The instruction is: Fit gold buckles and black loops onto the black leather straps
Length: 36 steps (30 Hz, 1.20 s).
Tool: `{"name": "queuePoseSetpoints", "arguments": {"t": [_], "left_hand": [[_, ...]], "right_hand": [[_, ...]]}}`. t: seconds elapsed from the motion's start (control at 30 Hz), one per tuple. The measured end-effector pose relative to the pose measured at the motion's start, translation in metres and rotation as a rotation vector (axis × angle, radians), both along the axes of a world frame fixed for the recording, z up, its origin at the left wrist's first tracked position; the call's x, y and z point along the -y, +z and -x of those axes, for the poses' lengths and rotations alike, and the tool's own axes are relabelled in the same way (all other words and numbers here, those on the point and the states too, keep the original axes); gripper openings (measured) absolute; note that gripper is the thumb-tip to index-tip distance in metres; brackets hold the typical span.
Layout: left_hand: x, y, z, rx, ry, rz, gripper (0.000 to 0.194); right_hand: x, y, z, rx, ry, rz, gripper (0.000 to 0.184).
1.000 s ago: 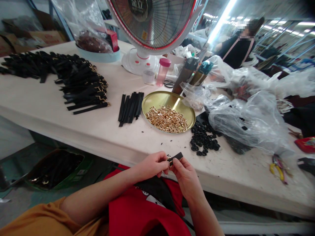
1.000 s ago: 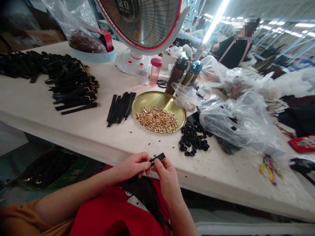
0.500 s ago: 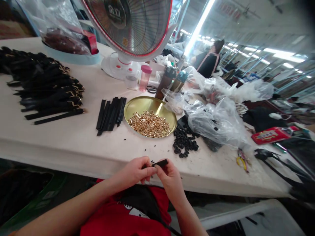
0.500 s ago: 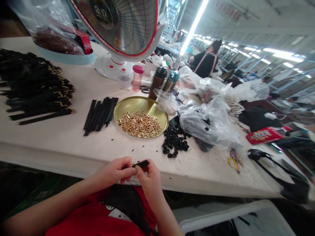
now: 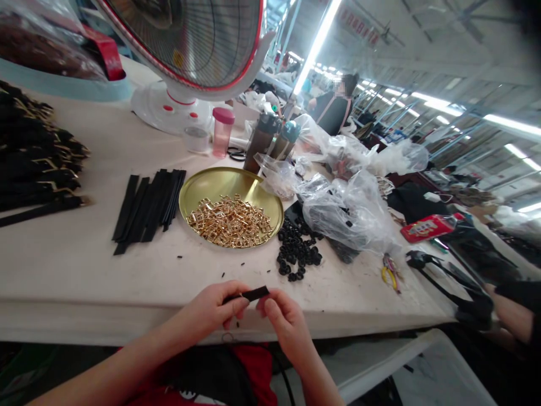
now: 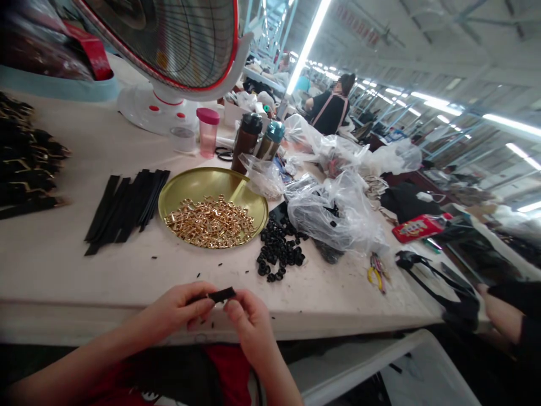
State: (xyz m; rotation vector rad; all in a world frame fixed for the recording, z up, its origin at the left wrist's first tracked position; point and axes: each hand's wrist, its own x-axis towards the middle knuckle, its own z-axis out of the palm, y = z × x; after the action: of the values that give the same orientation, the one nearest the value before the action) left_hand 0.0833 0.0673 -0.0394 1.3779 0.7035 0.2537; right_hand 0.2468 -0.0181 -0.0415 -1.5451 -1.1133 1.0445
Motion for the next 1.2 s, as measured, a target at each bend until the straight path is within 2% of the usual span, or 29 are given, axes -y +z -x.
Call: {"name": "queuePoseSetpoints", "arguments": {"t": [0.1,0.17,0.23,0.3,0.4,0.5,0.6,0.8,0.9,0.97,1.0,1.1,1.13,1.2], "left_hand": [[-0.005,-0.006,-0.004,-0.097,0.036,0.0,0.028],[-0.005,-0.008,-0.006,-0.122,0.043,0.004,0.029],[-0.003,-0.008,-0.006,-0.135,0.059,-0.004,0.031],[0.0,-0.008,-0.003,-0.147,0.082,-0.012,0.034],[0.003,-0.009,0.003,-0.157,0.107,-0.002,0.036],[0.006,-0.008,0.008,-0.149,0.128,0.007,0.034],[0.012,-0.005,0.008,-0.131,0.124,0.01,0.032],[0.02,0.0,0.01,-0.101,0.127,-0.025,0.032],[0.023,0.0,0.014,-0.084,0.131,-0.05,0.03],[0.025,0.002,0.014,-0.072,0.152,-0.075,0.028],[0.026,0.004,0.013,-0.064,0.171,-0.091,0.027],[0.029,0.011,0.007,-0.03,0.255,-0.163,0.025],[0.029,0.013,0.006,-0.017,0.279,-0.196,0.025],[0.029,0.016,0.004,-0.01,0.303,-0.253,0.024]], "right_hand": [[-0.002,-0.006,-0.049,0.26,-0.247,-0.039,0.018],[-0.007,-0.013,-0.084,0.477,-0.345,-0.097,0.017],[-0.012,-0.022,-0.11,0.644,-0.299,-0.089,0.017],[-0.016,-0.029,-0.125,0.72,-0.217,-0.047,0.018],[-0.016,-0.035,-0.125,0.737,-0.193,-0.053,0.02],[-0.01,-0.035,-0.114,0.772,-0.203,-0.072,0.021],[-0.007,-0.036,-0.099,0.849,-0.142,-0.04,0.021],[-0.011,-0.039,-0.078,0.934,-0.169,0.032,0.01],[-0.012,-0.031,-0.072,0.91,-0.164,0.003,0.007],[-0.011,-0.022,-0.062,0.724,-0.168,-0.02,0.007],[-0.01,-0.016,-0.054,0.537,-0.167,-0.021,0.01],[-0.007,0.002,-0.02,-0.202,-0.134,0.022,0.02],[-0.006,0.006,-0.007,-0.389,-0.127,0.034,0.021],[-0.006,0.01,0.015,-0.619,-0.156,0.039,0.021]]}}
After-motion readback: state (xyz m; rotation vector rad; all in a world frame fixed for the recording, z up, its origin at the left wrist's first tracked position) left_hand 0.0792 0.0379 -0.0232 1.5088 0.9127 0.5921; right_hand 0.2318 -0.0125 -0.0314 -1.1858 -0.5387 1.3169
